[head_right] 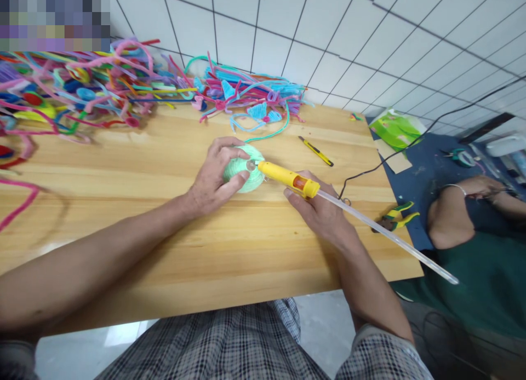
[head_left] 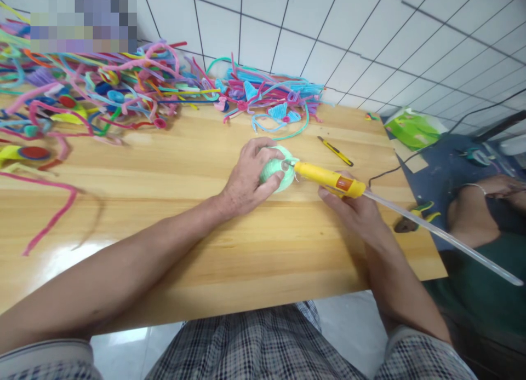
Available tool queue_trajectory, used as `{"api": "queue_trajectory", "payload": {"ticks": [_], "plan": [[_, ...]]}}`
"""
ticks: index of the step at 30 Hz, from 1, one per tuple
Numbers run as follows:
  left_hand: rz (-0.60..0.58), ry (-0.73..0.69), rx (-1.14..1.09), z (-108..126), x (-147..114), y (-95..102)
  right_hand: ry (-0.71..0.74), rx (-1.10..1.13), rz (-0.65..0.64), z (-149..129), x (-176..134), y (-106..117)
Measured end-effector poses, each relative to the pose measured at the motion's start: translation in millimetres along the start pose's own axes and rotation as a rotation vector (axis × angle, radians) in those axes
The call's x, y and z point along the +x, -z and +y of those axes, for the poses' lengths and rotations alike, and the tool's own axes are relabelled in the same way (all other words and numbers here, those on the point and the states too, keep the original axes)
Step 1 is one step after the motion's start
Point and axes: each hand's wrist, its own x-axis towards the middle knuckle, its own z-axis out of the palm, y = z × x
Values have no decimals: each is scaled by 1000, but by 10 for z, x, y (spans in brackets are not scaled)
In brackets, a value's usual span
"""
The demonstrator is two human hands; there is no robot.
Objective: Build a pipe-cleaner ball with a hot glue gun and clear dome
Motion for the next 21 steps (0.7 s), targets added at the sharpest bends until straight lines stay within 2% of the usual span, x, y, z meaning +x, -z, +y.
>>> {"api": "queue_trajectory", "payload": {"ticks": [9, 21], "plan": [[-17, 15, 14, 27, 7, 14, -60, 33, 36, -31, -29, -24], [8, -23, 24, 4, -2, -10, -13, 4, 21, -9, -15, -5]]}}
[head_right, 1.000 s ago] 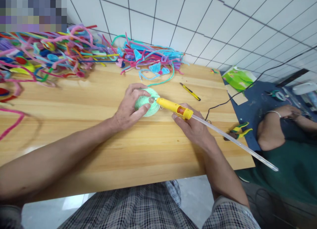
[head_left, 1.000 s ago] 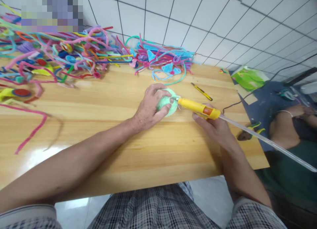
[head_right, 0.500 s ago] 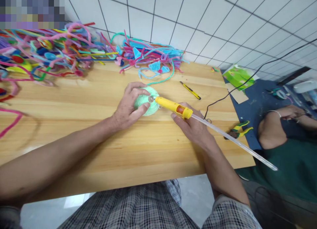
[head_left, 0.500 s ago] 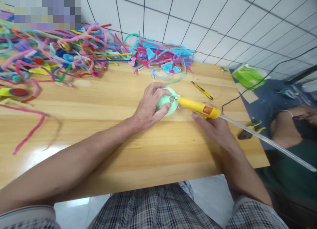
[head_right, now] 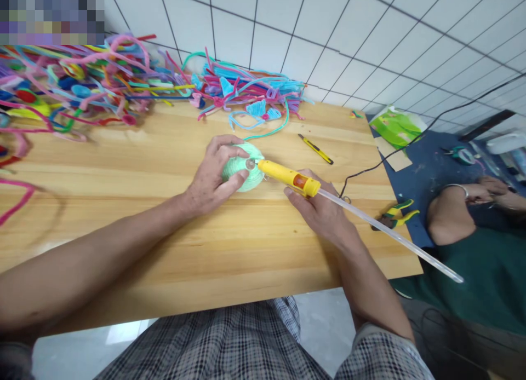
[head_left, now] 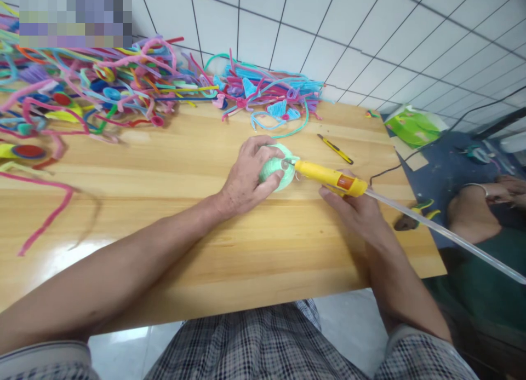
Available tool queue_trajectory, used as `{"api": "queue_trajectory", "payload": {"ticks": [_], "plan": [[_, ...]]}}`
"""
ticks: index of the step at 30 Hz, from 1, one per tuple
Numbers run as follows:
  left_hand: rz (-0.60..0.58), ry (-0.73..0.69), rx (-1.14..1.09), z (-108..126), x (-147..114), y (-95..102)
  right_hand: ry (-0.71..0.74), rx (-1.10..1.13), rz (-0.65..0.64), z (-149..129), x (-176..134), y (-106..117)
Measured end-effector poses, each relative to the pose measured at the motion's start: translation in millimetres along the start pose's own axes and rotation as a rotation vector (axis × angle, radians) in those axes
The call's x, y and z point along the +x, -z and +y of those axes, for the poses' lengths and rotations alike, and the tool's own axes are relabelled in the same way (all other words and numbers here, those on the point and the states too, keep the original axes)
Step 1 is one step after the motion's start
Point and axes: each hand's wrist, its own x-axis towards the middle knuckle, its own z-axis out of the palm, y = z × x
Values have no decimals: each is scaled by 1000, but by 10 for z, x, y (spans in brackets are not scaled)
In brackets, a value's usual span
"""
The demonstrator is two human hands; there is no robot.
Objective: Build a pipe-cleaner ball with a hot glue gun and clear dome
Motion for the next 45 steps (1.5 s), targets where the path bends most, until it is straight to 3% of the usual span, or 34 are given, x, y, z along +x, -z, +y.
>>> {"api": "queue_trajectory", "payload": {"ticks": [34, 39, 45], "plan": [[-38, 57, -5, 9, 11, 16, -5, -58, 6, -38, -7, 46], [-43, 69, 17, 8, 8, 27, -29, 43, -13, -56, -12, 58], [-7, 29, 15, -11, -11, 6, -141, 374, 0, -66, 3, 108]]}}
